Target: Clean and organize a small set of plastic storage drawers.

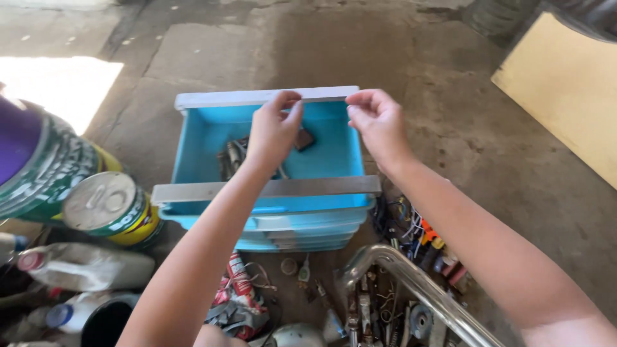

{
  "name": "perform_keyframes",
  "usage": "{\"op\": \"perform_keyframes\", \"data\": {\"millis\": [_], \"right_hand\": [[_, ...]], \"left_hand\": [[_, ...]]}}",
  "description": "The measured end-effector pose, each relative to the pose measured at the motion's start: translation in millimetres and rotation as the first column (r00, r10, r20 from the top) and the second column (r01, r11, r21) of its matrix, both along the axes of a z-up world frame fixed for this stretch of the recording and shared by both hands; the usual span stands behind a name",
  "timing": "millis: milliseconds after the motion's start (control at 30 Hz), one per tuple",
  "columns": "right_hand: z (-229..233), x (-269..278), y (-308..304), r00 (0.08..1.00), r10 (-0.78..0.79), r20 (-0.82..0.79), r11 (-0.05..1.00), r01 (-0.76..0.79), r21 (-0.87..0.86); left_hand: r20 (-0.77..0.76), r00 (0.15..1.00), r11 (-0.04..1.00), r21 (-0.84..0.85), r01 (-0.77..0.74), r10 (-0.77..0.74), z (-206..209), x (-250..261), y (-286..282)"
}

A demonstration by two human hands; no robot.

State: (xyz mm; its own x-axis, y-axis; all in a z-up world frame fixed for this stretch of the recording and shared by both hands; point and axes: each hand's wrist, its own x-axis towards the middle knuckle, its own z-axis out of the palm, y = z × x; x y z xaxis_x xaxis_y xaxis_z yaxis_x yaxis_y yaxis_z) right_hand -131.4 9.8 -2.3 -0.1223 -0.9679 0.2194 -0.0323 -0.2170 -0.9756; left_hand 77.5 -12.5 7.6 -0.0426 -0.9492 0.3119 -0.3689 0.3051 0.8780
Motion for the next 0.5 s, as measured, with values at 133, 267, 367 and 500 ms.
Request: {"op": "perform_keyframes", "data": {"millis": [133,267,367,500], "right_hand": [[-35,53,-28,0.968,0.110,-0.225,0.994,-0.101,0.051],[-64,113,-51,0.685,0.296,-0.665,0.947,-0.123,0.296],[-60,164,-53,0.512,0.393,-0.764,0.882,0.025,0.470],[-62,204,-64,0.360,0.551,-0.753,0.732,0.224,0.643]], "left_hand": [[0.308,0.920,0.968,-0.024,-0.249,0.244,-43,85,-24],[0.513,0.748,0.756,0.258,-0.602,0.420,-49,101,-24],[0.558,0.726,0.624,0.413,-0.664,0.403,-33,92,-15],[0.440,0.825,0.455,0.690,-0.563,0.355,-69,104,-45]]}}
